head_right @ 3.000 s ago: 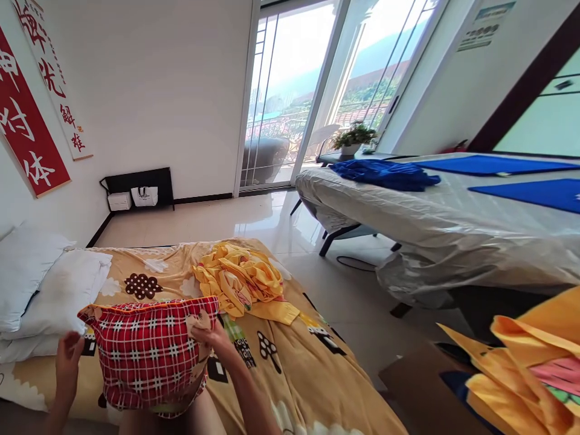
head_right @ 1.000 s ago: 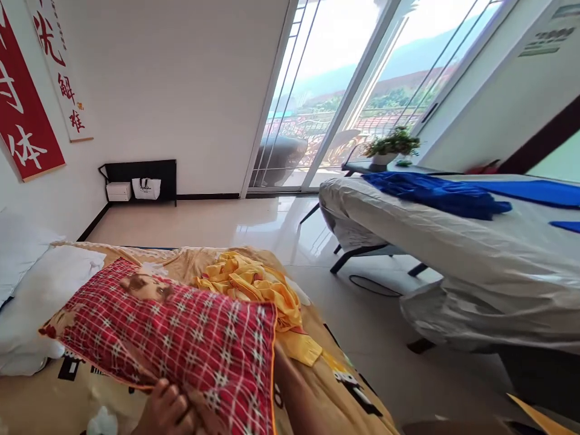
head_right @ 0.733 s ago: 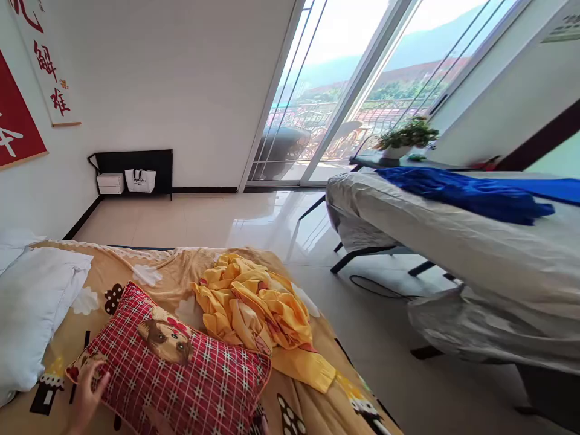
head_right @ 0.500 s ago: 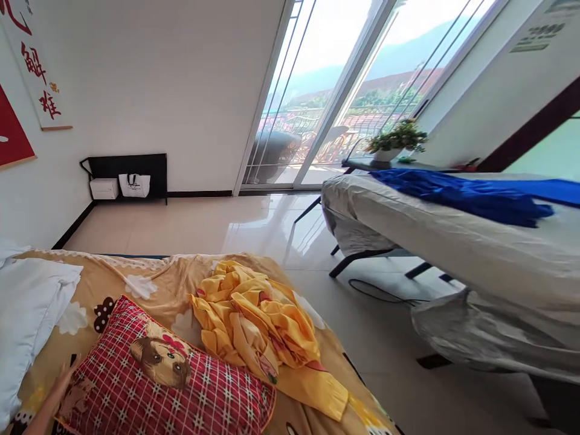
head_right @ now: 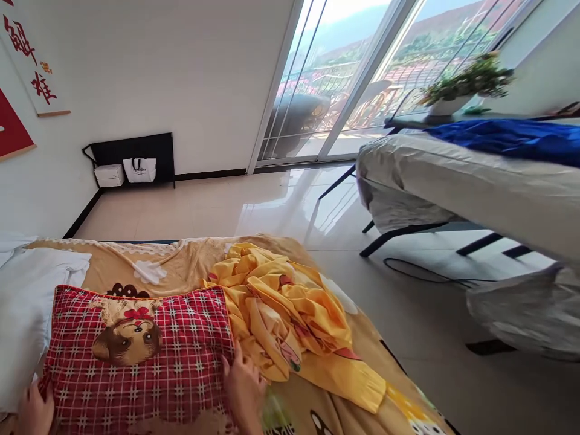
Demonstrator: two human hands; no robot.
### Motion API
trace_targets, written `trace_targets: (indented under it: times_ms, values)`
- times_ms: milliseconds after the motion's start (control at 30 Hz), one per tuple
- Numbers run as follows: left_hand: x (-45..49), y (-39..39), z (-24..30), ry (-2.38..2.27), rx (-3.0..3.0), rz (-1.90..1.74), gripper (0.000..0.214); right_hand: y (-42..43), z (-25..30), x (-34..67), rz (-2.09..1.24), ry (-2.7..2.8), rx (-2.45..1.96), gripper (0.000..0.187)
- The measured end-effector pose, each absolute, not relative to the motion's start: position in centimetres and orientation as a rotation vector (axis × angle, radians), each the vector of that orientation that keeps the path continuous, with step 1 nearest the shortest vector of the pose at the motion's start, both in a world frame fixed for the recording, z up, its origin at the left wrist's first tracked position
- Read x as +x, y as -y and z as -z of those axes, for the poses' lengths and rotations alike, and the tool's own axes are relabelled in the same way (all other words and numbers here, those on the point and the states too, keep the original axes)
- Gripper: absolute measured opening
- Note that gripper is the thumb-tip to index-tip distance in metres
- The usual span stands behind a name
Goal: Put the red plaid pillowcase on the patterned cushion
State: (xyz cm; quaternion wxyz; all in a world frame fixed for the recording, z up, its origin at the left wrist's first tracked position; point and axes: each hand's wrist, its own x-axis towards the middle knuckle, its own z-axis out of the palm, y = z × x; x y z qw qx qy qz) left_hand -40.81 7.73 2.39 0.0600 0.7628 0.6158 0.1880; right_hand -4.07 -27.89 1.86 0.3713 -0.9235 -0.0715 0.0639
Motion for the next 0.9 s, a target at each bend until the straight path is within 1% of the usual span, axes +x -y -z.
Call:
trace_targets:
  times_ms: [67,133,167,267,367,467,600,767,900]
  values:
    - [-38.7,-6.9,-0.7,-1.571,2.558,-0.678,0.059,25.6,0.9,-5.9,-0.035,0.471,-2.493,0.062]
    - [-36.1,-5.7,2.5,-1.249,2.718,-0.632,0.053,24.6,5.4,-8.0,-0.023,0.731,-2.497,0.059]
    - [-35.2,-5.0,4.5,-1.161,2.772,-0.589,0.053,24.7,8.1,-8.9,-0.027,0.76,-2.513,0.059]
    - [-34.9,-2.7,11.3,-1.175,2.837,-0.596,0.065,27.4,16.3,-11.6,-0.008,0.682,-2.601,0.062]
    - [-37.2,-1.2,15.9,-1.191,2.847,-0.634,0.071,31.2,21.3,-13.9,0.057,0.732,-2.635,0.064]
    - [-37.9,-1.4,17.0,-1.082,2.898,-0.603,0.072,33.1,22.4,-14.7,0.176,0.764,-2.669,0.067]
    - [-36.4,-2.5,16.1,-1.027,2.939,-0.64,0.071,32.4,21.0,-14.2,0.301,0.865,-2.654,0.07]
    - [-36.3,-2.3,14.6,-1.136,2.923,-0.633,0.066,31.0,19.7,-14.4,0.31,0.862,-2.645,0.067]
    - [-35.8,-2.2,13.9,-1.155,2.946,-0.701,0.064,30.5,19.1,-14.2,0.339,0.854,-2.619,0.067]
